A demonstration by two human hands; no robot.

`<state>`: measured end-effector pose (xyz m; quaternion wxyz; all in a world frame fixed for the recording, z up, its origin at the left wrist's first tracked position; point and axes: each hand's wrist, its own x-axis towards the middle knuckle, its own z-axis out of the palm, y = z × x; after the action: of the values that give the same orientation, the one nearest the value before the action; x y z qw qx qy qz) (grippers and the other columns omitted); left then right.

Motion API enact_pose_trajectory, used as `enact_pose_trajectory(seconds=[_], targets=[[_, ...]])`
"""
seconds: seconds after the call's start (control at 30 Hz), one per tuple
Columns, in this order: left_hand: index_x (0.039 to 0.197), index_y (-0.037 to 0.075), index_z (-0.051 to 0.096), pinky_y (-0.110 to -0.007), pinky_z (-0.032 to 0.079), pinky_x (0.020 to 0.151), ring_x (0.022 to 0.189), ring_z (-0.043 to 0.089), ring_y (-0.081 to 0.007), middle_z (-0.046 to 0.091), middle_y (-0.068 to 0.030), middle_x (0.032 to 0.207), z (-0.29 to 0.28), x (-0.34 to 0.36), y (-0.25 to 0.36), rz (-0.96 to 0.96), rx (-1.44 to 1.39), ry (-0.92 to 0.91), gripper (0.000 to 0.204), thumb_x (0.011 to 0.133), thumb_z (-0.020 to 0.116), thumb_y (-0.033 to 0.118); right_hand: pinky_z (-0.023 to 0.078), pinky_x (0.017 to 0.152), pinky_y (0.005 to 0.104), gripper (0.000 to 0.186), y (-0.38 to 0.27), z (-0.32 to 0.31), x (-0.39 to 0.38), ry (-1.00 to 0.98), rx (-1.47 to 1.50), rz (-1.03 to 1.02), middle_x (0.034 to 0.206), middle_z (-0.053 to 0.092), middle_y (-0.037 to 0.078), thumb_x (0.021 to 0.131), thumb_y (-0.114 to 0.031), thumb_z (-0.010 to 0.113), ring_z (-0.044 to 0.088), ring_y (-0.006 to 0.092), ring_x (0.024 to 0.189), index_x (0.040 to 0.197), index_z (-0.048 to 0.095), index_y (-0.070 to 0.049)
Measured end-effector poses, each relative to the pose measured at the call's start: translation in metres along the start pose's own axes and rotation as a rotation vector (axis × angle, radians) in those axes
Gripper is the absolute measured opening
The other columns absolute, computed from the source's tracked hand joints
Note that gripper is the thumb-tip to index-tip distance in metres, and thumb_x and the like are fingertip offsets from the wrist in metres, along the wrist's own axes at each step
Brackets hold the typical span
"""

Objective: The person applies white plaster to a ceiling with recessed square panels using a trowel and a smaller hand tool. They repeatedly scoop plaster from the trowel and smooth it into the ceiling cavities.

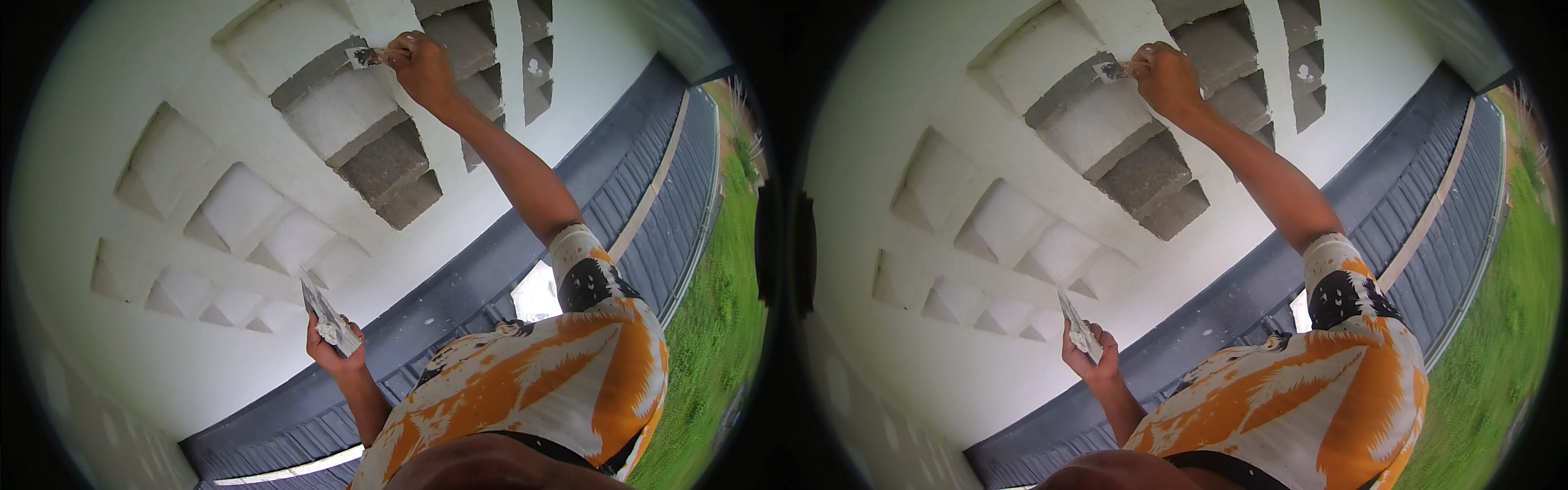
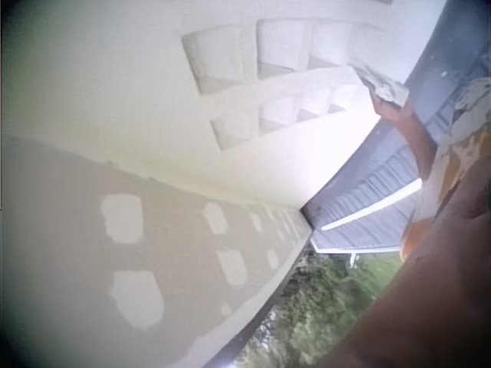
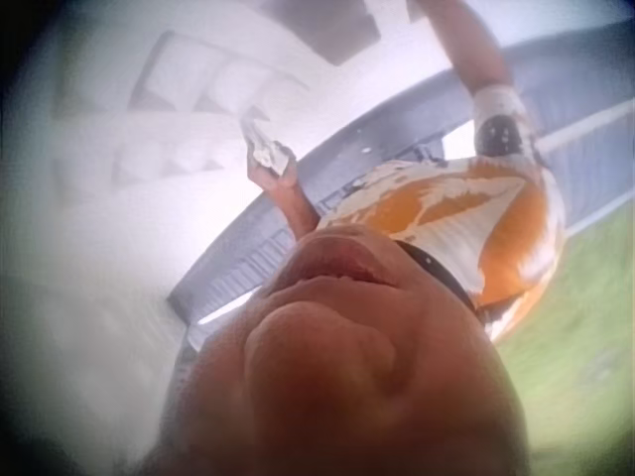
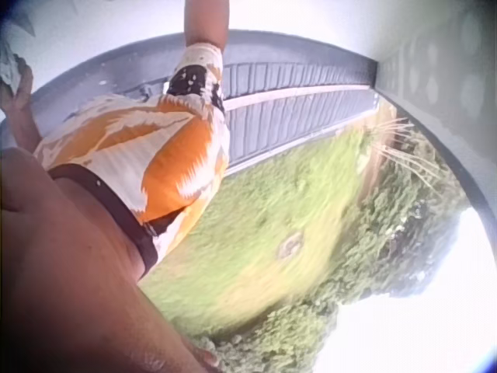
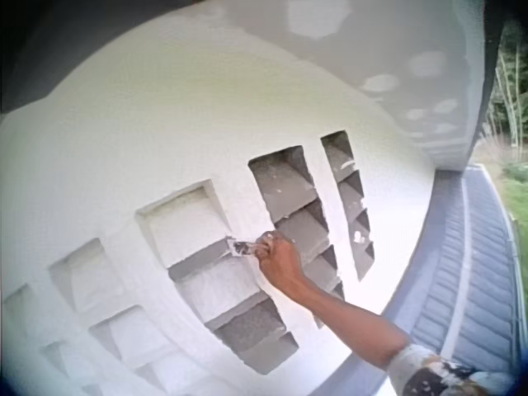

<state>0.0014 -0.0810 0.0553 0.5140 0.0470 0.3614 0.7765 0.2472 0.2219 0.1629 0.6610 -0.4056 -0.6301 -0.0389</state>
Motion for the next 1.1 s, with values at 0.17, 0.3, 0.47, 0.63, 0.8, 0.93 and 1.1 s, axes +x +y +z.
enact_pose_trajectory(seconds=[0.17, 0.3, 0.47, 0.63, 0.8, 0.93, 1.1], targets=[[0.084, 0.009, 0.056, -0.024, 0.032, 0.036, 0.045, 0.043, -0.0109, 0.053, -0.0008, 0.061, -0.028, 0.000, -0.002, 0.021, -0.098, 0.053, 0.020, 0.098, 0.050, 0.024, 0.044, 0.054, 0.0283, 0.015, -0.001, -0.052, 0.009, -0.060, 0.130, 0.246, 0.072, 0.062, 0.004, 0.086, -0.015, 0.069, 0.055, 0.0111, 0.058, 0.086, 0.066, -0.001], [0.117, 0.005, 0.060, -0.034, 0.056, 0.073, 0.088, 0.068, -0.0205, 0.069, -0.0073, 0.104, -0.048, 0.019, -0.003, 0.095, -0.114, -0.044, 0.030, 0.097, 0.048, 0.024, 0.039, 0.048, 0.0223, 0.016, -0.003, -0.073, -0.016, -0.225, 0.466, 0.448, 0.067, 0.059, 0.000, 0.089, -0.018, 0.067, 0.049, 0.0050, 0.055, 0.085, 0.063, -0.003], [0.122, 0.002, 0.054, -0.040, 0.053, 0.085, 0.101, 0.064, -0.0237, 0.063, -0.0095, 0.112, 0.012, 0.023, -0.006, 0.430, 0.012, -0.167, 0.031, 0.097, 0.049, 0.019, 0.034, 0.044, 0.0191, 0.016, -0.064, -0.084, -0.102, -0.658, 0.827, 0.682, 0.064, 0.057, 0.000, 0.094, -0.018, 0.063, 0.046, 0.0038, 0.050, 0.084, 0.060, -0.006], [0.117, -0.002, 0.054, -0.033, 0.053, 0.081, 0.094, 0.063, -0.0180, 0.062, -0.0090, 0.107, 0.043, 0.039, -0.010, 0.718, 0.149, -0.154, 0.030, 0.095, 0.056, 0.018, 0.033, 0.047, 0.0207, 0.015, -0.113, -0.098, -0.163, -0.685, 0.823, 0.722, 0.064, 0.053, -0.001, 0.094, -0.014, 0.062, 0.043, 0.0021, 0.053, 0.082, 0.059, -0.005], [0.119, -0.004, 0.053, -0.033, 0.053, 0.082, 0.095, 0.062, -0.0180, 0.061, -0.0097, 0.109, 0.048, 0.034, -0.013, 0.809, 0.250, -0.225, 0.033, 0.095, 0.056, 0.018, 0.032, 0.049, 0.0233, 0.019, -0.135, -0.088, -0.172, -0.674, 0.749, 0.570, 0.068, 0.048, -0.003, 0.093, -0.012, 0.063, 0.039, 0.0033, 0.060, 0.079, 0.058, 0.000], [0.115, -0.005, 0.055, -0.029, 0.050, 0.080, 0.090, 0.060, -0.0141, 0.062, -0.0081, 0.104, 0.045, 0.034, -0.015, 0.844, 0.284, -0.249, 0.028, 0.095, 0.056, 0.016, 0.036, 0.051, 0.0261, 0.017, -0.135, -0.071, -0.164, -0.740, 0.603, 0.561, 0.066, 0.049, 0.001, 0.090, -0.010, 0.064, 0.041, 0.0062, 0.058, 0.079, 0.058, 0.001], [0.106, -0.003, 0.060, -0.023, 0.044, 0.079, 0.085, 0.055, -0.0072, 0.063, -0.0030, 0.096, 0.043, 0.039, 0.000, 0.846, 0.272, -0.188, 0.020, 0.097, 0.057, 0.015, 0.041, 0.053, 0.0283, 0.012, -0.132, -0.080, -0.146, -0.899, 0.561, 0.358, 0.067, 0.057, 0.010, 0.087, -0.011, 0.065, 0.051, 0.0132, 0.055, 0.084, 0.061, 0.000]])
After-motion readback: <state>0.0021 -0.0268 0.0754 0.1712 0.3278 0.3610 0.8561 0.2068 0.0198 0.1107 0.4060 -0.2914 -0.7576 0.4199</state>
